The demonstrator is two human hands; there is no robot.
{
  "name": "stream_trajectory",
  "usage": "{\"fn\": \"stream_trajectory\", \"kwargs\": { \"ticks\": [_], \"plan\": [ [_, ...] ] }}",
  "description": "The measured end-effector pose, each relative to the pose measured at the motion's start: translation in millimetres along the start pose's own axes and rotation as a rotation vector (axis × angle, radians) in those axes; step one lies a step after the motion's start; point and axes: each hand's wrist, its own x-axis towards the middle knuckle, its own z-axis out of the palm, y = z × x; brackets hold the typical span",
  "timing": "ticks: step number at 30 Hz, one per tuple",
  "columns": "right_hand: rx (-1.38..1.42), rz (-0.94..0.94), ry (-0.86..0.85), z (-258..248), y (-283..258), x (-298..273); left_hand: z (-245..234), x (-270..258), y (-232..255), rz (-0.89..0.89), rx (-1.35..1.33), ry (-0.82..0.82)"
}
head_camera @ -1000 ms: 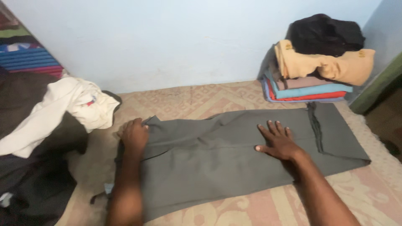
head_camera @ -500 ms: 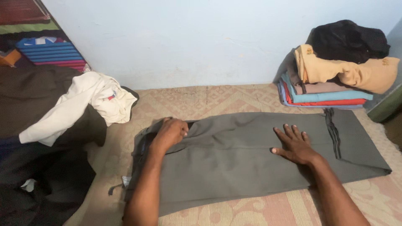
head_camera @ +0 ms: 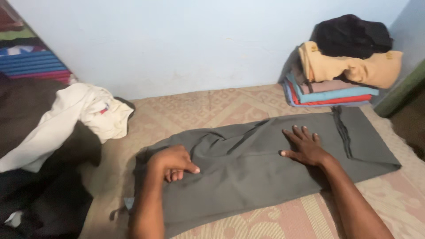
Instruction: The person folds a pair of trousers by hand on a bed, smoothing the fabric, aligning the legs, and folding it into a compact rectangle.
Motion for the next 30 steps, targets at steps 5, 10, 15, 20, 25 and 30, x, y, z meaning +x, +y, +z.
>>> {"fn": "stream_trajectory", "kwargs": {
  "ticks": [5,10,15,20,25,30],
  "plan": [
    [0.364,0.252,0.236,-28.2,-17.9,14.6,-15.4,11.0,-45.0,-0.049,0.003,0.892],
    [-0.023,-0.595,0.836,-43.1,-86.3,51.4,-27.7,35.8,-95.1,-0.076,-0.031,1.242],
    [0.161,-0.47,0.396,-40.5,-111.2,47.1,-31.5,73.6,-145.1,-0.129,-0.2,1.001],
    [0.147,-0.305,0.44,-13.9,-98.4,41.7,-36.4,116.0,-181.3,-0.14,-0.176,0.889],
    [0.119,-0.155,0.567,0.4,-109.2,39.7,-39.4,106.9,-204.2,0.212,0.04,1.225],
    [0.135,-0.429,0.786,-3.0,-114.1,35.7,-43.4,96.9,-182.3,-0.174,-0.512,0.459]
  ]
}}
